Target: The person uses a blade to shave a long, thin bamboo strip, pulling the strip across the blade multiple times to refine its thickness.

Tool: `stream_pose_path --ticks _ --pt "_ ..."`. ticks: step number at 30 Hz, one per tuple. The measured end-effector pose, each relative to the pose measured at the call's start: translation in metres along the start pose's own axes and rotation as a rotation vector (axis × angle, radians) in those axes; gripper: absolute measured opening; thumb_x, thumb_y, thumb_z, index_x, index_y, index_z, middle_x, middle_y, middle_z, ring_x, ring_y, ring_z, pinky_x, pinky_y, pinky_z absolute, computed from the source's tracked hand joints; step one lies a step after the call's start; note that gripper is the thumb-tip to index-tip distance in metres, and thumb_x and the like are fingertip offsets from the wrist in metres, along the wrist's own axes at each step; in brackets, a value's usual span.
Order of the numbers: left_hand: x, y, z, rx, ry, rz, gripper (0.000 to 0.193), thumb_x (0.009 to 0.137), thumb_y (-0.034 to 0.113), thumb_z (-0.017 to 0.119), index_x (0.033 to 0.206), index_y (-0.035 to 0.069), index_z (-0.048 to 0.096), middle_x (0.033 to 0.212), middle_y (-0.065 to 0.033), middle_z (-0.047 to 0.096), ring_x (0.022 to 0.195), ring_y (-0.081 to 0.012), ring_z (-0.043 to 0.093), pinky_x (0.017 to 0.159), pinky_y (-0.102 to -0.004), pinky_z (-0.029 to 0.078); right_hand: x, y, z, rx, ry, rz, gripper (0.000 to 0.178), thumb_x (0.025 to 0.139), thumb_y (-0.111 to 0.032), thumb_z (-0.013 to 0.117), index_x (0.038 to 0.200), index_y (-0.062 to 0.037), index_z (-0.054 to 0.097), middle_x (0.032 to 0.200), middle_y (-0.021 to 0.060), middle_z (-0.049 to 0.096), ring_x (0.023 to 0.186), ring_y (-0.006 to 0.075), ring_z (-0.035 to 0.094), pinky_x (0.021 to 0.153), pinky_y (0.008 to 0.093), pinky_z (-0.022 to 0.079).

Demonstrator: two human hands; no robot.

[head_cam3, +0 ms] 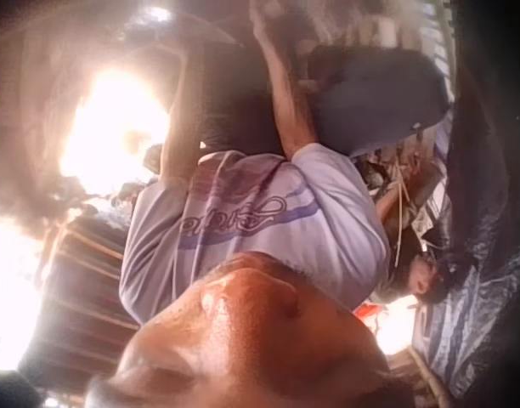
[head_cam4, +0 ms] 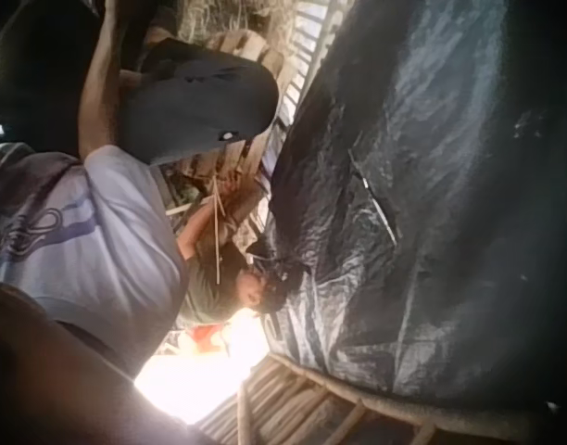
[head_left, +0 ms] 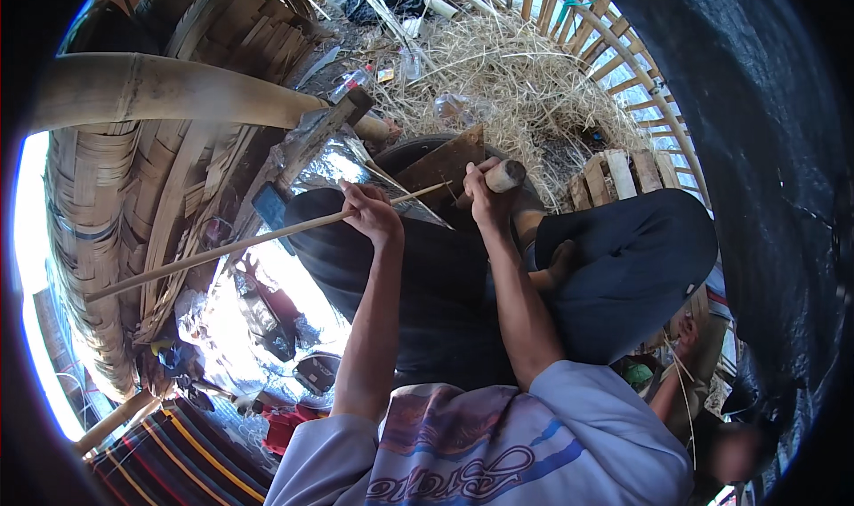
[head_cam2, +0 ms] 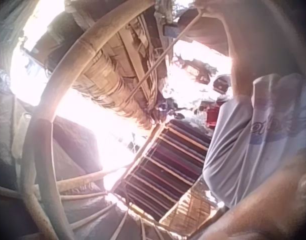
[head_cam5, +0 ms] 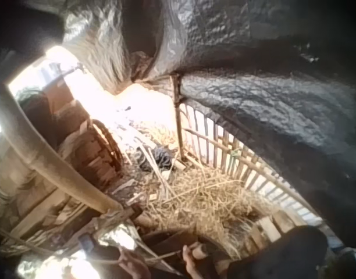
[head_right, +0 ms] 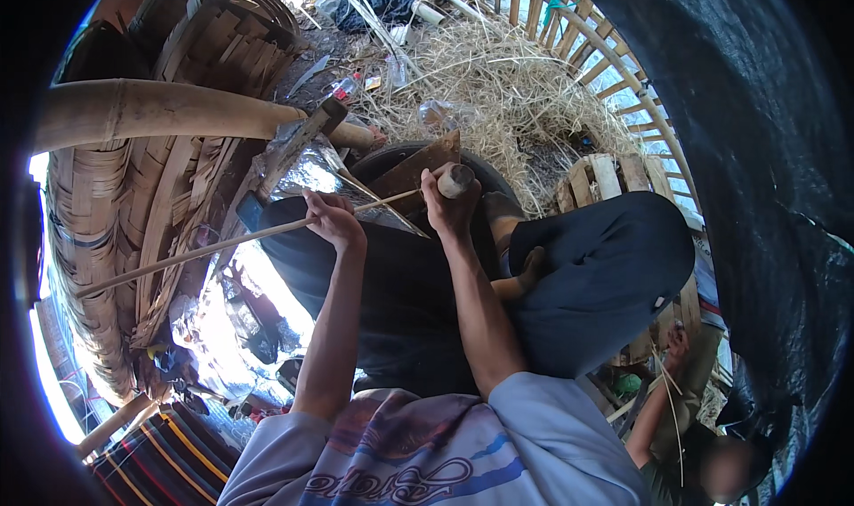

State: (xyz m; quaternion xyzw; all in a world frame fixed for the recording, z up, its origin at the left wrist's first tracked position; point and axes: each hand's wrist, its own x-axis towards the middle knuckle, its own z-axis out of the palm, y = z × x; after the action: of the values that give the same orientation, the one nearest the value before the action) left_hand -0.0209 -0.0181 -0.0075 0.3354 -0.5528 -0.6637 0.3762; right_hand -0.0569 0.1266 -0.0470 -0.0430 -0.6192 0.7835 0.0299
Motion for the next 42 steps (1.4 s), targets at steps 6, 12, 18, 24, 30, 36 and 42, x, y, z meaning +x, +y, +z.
stream_pose_path --ticks 6,12,18,24,30,36,42 --pt "-0.006 0.005 0.001 -0.05 -0.082 0.01 0.047 0.098 0.036 0.04 0.058 0.013 0.027 0.046 0.0047 0.023 0.038 -0.005 0.02 0.036 -0.0233 0.017 0.0 -0.024 0.002 0.142 0.065 0.042 0.019 0.079 -0.006 0.064 0.065 -0.0035 0.052 0.056 -0.0004 0.051 0.05 0.0051 0.048 0.046 0.0231 0.037" --pt "-0.001 -0.003 -0.003 -0.02 -0.049 0.001 0.047 0.098 0.037 0.039 0.059 0.012 0.028 0.046 0.0037 0.025 0.038 -0.005 0.021 0.035 -0.0234 0.017 -0.002 -0.02 0.007 0.08 0.064 -0.1 0.021 0.08 -0.004 0.062 0.062 -0.002 0.052 0.058 0.0004 0.052 0.053 0.0068 0.048 0.05 0.0245 0.038" --pt "0.002 -0.003 0.003 -0.07 0.003 -0.013 0.051 0.098 0.035 0.039 0.054 0.01 0.031 0.044 0.0038 0.026 0.039 -0.0048 0.022 0.037 -0.0229 0.017 0.001 0.001 -0.004 0.195 0.05 0.097 0.021 0.08 -0.008 0.064 0.064 -0.0029 0.052 0.057 0.0002 0.052 0.049 0.0064 0.047 0.046 0.0234 0.038" --pt "-0.003 -0.003 0.012 -0.112 -0.072 -0.018 0.05 0.098 0.035 0.04 0.055 0.01 0.029 0.046 0.0038 0.027 0.039 -0.0047 0.022 0.037 -0.0232 0.017 0.004 -0.04 -0.004 0.016 0.074 -0.211 0.021 0.08 -0.005 0.062 0.062 -0.0035 0.051 0.056 0.0011 0.05 0.046 0.0096 0.044 0.045 0.0271 0.036" --pt "0.001 -0.006 0.004 0.002 -0.069 -0.04 0.05 0.098 0.039 0.039 0.057 0.011 0.03 0.045 0.0032 0.027 0.04 -0.0052 0.024 0.039 -0.023 0.019 0.002 -0.043 0.006 0.242 0.078 -0.046 0.018 0.08 -0.005 0.063 0.067 -0.0039 0.05 0.053 -0.0004 0.049 0.046 0.0063 0.045 0.044 0.0232 0.036" --pt "0.007 -0.008 0.009 0.026 -0.025 0.02 0.052 0.098 0.039 0.037 0.055 0.011 0.031 0.044 0.0023 0.029 0.039 -0.0065 0.025 0.039 -0.024 0.019 -0.006 0.0 0.001 0.043 0.081 0.017 0.023 0.079 -0.007 0.065 0.06 -0.0042 0.052 0.055 -0.0003 0.051 0.048 0.0079 0.049 0.048 0.0252 0.039" --pt "-0.001 -0.006 0.009 0.0 -0.088 0.005 0.048 0.097 0.039 0.04 0.059 0.01 0.031 0.046 0.0024 0.027 0.038 -0.0058 0.023 0.037 -0.0233 0.017 -0.003 -0.044 0.001 0.141 0.046 -0.141 0.021 0.078 -0.006 0.065 0.062 -0.0026 0.052 0.056 0.0011 0.052 0.051 0.009 0.048 0.05 0.0271 0.038"
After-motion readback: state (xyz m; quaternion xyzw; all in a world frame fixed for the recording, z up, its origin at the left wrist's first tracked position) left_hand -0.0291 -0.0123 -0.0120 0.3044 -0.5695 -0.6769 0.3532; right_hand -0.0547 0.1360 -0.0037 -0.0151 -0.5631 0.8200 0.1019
